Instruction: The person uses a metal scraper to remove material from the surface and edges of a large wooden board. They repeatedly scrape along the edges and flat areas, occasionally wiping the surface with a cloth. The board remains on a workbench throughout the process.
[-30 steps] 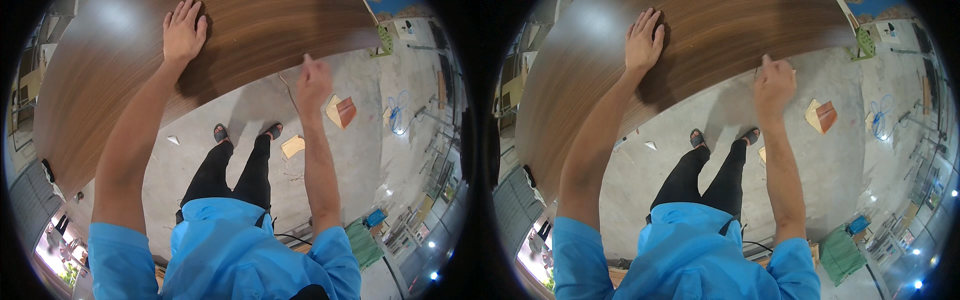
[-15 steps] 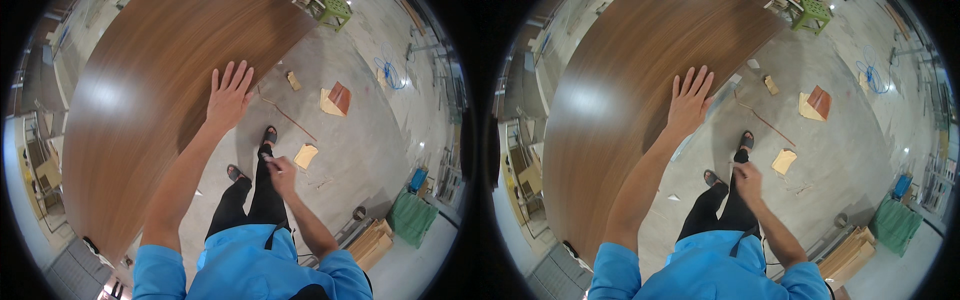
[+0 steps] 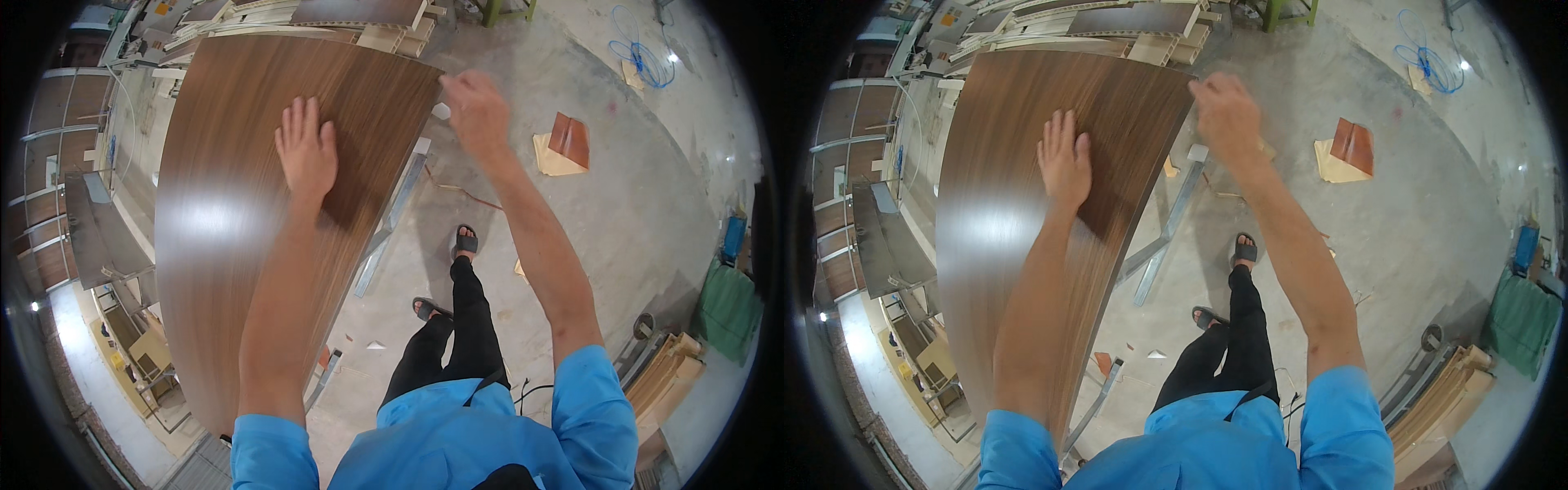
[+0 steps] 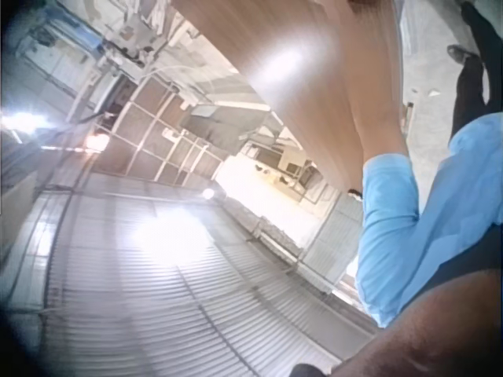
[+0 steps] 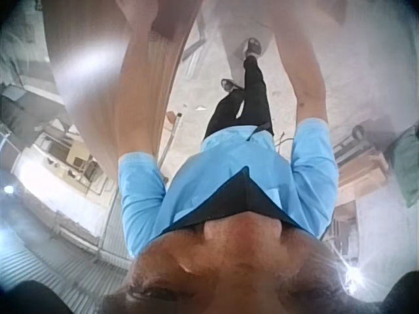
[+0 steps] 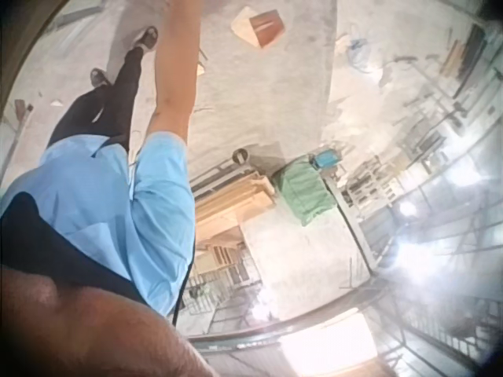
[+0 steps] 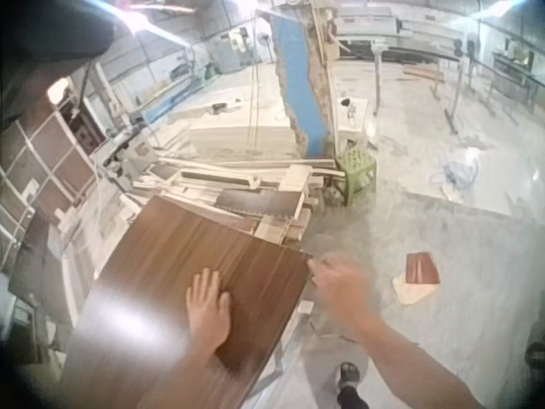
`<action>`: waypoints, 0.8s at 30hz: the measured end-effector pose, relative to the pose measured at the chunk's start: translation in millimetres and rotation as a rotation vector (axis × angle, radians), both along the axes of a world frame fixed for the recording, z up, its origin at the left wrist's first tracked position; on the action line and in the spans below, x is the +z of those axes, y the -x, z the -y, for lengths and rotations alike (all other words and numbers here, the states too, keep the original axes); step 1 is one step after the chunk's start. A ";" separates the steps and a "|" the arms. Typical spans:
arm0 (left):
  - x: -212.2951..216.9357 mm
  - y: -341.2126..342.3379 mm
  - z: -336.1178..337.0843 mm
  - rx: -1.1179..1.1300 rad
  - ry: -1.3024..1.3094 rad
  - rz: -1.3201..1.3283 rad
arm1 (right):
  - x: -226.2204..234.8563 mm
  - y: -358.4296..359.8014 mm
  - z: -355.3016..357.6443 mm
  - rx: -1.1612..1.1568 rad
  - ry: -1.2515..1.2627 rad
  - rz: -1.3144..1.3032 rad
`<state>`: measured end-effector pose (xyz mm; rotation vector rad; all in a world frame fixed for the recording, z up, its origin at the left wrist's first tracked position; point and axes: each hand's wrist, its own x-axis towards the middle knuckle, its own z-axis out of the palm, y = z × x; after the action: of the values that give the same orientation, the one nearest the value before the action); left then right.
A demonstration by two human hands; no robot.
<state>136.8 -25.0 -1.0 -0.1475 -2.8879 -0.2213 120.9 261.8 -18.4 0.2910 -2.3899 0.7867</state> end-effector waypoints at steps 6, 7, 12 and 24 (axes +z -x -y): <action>-14.4 -5.7 27.5 0.085 -0.109 -0.015 | 8.8 -82.9 30.9 0.441 0.030 0.085; -12.8 -5.4 24.6 0.079 -0.114 -0.024 | 10.7 -76.2 28.9 0.507 0.070 0.069; -0.4 -4.1 18.6 0.084 -0.135 0.008 | 16.7 -9.3 5.3 0.034 0.140 0.057; 1.3 -4.9 18.9 0.077 -0.122 0.025 | 19.3 -3.5 -0.3 0.181 0.067 0.054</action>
<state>141.6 -44.0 0.3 -0.0114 -2.8874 -0.3858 124.5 262.1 1.0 0.4689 -2.4058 0.9658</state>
